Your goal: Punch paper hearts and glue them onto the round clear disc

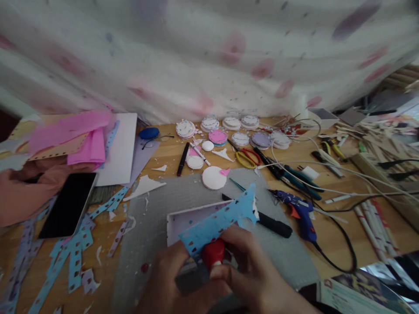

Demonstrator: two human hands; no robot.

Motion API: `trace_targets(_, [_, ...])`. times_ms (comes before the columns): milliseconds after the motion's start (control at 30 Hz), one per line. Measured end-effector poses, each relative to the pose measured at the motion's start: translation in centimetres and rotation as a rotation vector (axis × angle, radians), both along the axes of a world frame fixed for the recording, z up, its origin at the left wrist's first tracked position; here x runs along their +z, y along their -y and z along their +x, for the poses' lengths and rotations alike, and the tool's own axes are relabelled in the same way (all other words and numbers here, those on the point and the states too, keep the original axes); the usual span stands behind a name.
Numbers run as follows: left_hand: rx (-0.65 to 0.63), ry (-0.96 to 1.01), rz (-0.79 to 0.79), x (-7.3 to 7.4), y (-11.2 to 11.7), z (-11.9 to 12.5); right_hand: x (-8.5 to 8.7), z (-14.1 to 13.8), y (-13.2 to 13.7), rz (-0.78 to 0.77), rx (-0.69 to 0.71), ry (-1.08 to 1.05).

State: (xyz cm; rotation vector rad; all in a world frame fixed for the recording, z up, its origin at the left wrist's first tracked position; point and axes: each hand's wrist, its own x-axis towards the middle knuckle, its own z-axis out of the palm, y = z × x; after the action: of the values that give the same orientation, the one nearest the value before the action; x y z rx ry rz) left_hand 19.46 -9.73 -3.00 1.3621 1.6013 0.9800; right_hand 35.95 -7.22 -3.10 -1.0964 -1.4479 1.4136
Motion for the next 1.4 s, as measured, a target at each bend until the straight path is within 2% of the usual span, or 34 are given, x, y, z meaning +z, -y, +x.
trace_targets(100, [0.003,0.023,-0.058,-0.1,-0.1,0.1,-0.4,-0.1,0.0,0.085,-0.046,0.054])
trace_targets(200, [-0.073,0.039,0.069,-0.3,-0.7,0.1,-1.0,-0.3,0.1,0.151,-0.099,0.083])
trace_targets(300, [-0.182,0.078,0.199,-0.5,-1.4,0.1,-1.7,-0.5,0.2,0.149,-0.126,0.067])
trace_targets(433, [-0.188,0.011,0.236,-0.8,-1.7,-0.2,-2.1,-0.8,-0.2,0.122,-0.115,0.053])
trace_targets(500, [-0.123,0.017,0.186,-0.8,-1.7,0.0,-1.9,-0.8,-0.8,0.115,-0.089,0.056])
trace_targets(567, [-0.074,0.123,0.078,-0.5,-1.8,0.4,-1.3,-0.8,-1.6,0.066,-0.007,0.067])
trace_targets(667, [-0.101,0.412,-0.074,-0.1,-2.0,0.9,-0.4,-0.8,-2.8,-0.053,0.114,0.038])
trace_targets(733, [-0.125,0.513,-0.148,-0.2,-1.9,0.7,0.2,-0.6,-3.2,-0.094,0.108,0.029])
trace_targets(800, [-0.145,0.47,-0.19,-0.5,-1.6,0.0,0.6,-0.2,-3.3,-0.074,0.096,0.079])
trace_targets(867, [-0.135,0.343,-0.188,-1.0,-1.2,-0.7,1.0,0.5,-3.4,-0.018,0.109,0.174])
trace_targets(1000, [-0.012,0.173,-0.151,-1.4,-0.6,-1.8,1.7,1.7,-3.5,0.073,0.187,0.351])
trace_targets(1200, [0.118,0.179,-0.119,-2.0,-0.4,-2.1,1.8,1.8,-3.5,0.12,0.358,0.569])
trace_targets(1400, [0.067,0.242,-0.057,-2.1,-0.2,-2.2,2.0,1.7,-3.1,0.05,0.301,0.493])
